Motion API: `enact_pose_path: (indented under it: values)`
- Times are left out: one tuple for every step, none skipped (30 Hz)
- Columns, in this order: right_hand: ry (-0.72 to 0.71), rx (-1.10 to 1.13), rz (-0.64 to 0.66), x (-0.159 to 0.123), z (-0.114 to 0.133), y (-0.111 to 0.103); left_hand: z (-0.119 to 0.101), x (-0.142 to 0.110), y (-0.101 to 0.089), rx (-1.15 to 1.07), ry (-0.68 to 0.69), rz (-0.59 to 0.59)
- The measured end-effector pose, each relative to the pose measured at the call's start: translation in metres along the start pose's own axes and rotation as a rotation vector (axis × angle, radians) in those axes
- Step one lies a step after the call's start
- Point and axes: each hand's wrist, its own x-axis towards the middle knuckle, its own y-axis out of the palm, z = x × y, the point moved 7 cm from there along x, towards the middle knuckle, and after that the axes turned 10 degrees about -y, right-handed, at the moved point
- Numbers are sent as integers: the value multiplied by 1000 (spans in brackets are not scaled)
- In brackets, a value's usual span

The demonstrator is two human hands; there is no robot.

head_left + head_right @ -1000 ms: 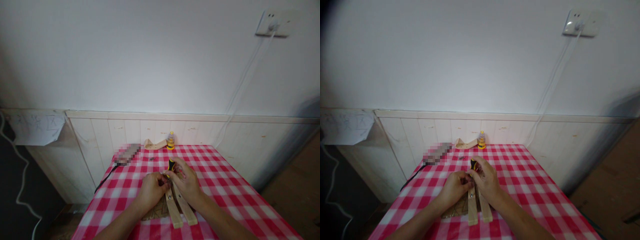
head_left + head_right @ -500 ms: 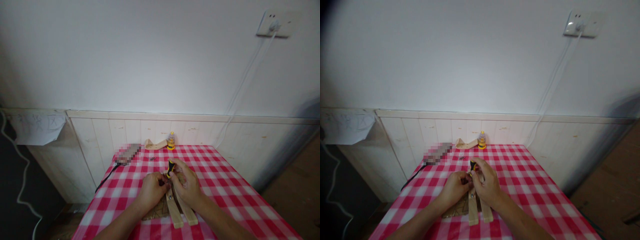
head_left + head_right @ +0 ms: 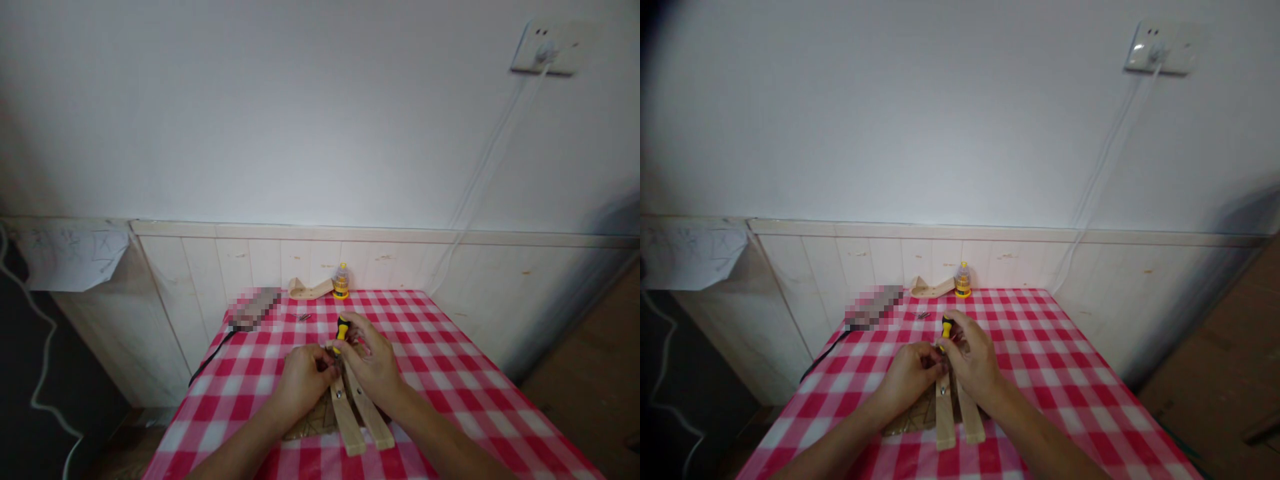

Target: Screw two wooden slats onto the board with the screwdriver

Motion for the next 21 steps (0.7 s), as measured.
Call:
enact_pose_path:
  values:
    - [-14, -6, 0, 0, 1, 0, 0, 0, 0, -1, -3, 1]
    - [-28, -12, 2, 1, 2, -1, 1, 0, 0, -2, -7, 4]
    - [-41, -18, 7, 1, 3, -1, 1, 0, 0, -4, -10, 9]
    - [-55, -25, 11, 2, 5, -1, 1, 0, 0, -5, -13, 19]
    - [-68, -34, 15, 2, 6, -1, 1, 0, 0, -8, -13, 32]
    - [-80, -43, 20, 2, 7, -1, 1, 0, 0, -16, -9, 50]
    - [-92, -53, 24, 2, 8, -1, 0, 0, 0, -25, 1, 74]
    - [-103, -60, 27, 3, 9, -1, -1, 0, 0, -35, 16, 102]
    - [-112, -65, 30, 3, 10, -1, -3, 0, 0, -46, 34, 127]
    - [-118, -69, 32, 3, 11, -1, -4, 0, 0, -58, 51, 148]
    - [-124, -72, 32, 4, 11, 0, -5, 0, -1, -72, 66, 161]
    - [-128, -72, 29, 4, 12, -1, -5, 0, -2, -85, 74, 164]
    - [-131, -71, 26, 4, 12, -1, -5, 0, -3, -94, 77, 159]
    - [-132, -70, 25, 4, 12, -1, -5, 0, -4, -97, 76, 150]
    - [-130, -68, 26, 4, 12, -1, -5, 0, -5, -93, 75, 137]
    - [-128, -67, 27, 4, 12, -1, -4, 0, -6, -82, 76, 123]
    - [-124, -66, 30, 4, 12, -1, -4, 0, -6, -63, 81, 109]
    - [-122, -64, 32, 3, 12, -1, -5, 0, -6, -41, 91, 96]
    - [-120, -62, 34, 3, 12, -1, -5, 0, -6, -21, 103, 85]
    - [-121, -60, 33, 3, 12, -1, -5, -1, -6, -5, 114, 78]
    - [-123, -59, 32, 2, 11, 0, -6, -1, -5, 6, 126, 77]
